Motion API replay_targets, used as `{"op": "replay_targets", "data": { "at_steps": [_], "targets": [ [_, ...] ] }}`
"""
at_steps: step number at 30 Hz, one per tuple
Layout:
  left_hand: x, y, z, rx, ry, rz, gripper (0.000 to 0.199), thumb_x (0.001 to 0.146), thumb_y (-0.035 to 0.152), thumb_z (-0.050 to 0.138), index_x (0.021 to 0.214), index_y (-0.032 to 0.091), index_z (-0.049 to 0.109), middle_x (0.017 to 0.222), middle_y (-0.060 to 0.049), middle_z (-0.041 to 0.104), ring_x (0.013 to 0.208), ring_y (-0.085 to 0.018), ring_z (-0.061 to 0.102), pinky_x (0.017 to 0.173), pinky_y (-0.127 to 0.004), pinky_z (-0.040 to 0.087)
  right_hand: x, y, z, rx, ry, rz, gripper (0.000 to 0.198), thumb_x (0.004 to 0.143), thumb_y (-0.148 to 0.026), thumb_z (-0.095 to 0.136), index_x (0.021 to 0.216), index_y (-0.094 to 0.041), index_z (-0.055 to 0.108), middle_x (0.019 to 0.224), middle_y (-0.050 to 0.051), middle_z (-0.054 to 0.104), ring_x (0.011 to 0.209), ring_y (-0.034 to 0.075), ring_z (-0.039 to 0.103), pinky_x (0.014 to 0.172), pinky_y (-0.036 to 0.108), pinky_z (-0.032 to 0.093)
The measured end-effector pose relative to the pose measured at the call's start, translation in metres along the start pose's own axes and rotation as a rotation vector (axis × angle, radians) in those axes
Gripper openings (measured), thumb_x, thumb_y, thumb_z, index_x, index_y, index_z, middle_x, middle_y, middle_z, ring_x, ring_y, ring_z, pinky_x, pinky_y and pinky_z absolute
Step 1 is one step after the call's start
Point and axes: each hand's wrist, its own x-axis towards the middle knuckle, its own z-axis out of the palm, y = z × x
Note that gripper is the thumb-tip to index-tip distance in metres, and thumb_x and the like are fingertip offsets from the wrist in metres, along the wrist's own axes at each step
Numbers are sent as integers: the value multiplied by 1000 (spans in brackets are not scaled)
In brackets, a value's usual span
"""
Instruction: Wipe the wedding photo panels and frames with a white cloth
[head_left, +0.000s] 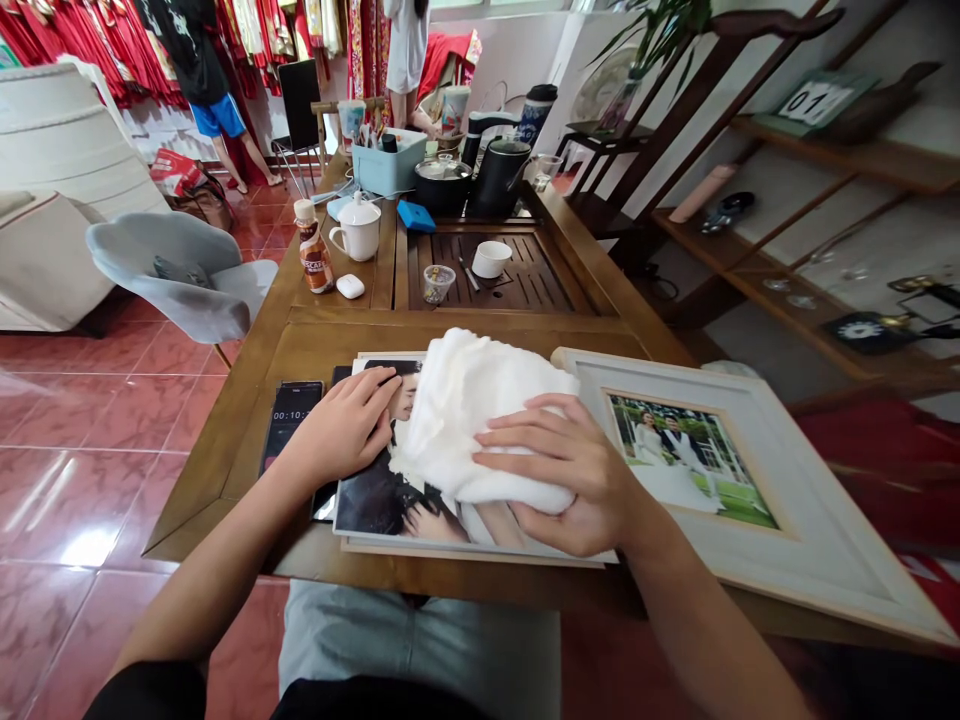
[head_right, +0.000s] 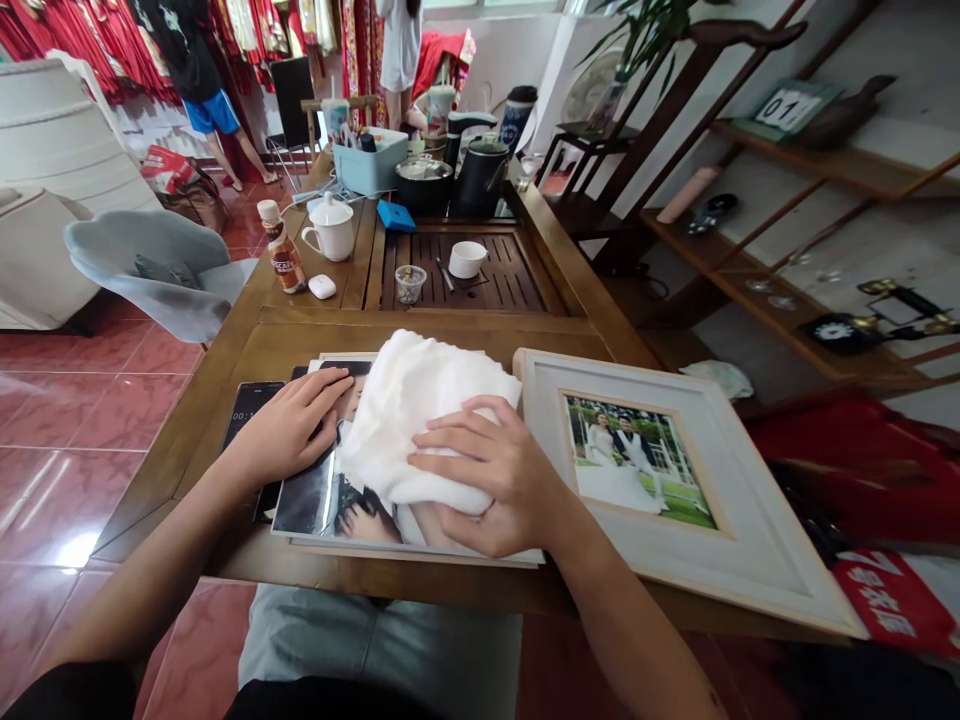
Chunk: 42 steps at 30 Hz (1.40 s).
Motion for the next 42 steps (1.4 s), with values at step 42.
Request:
{"op": "replay_targets", "data": {
  "at_steps": [42],
  "targets": [
    [-1,4,-3,21,-29,-62,45,102,22,36,142,11,54,146,-19,58,137,-32,54,115,-57,40,4,-3,-4,-106,-65,51,47,81,-26,68,128,-24,65,125,10,72,109,29,69,96,48,45]
  ]
}}
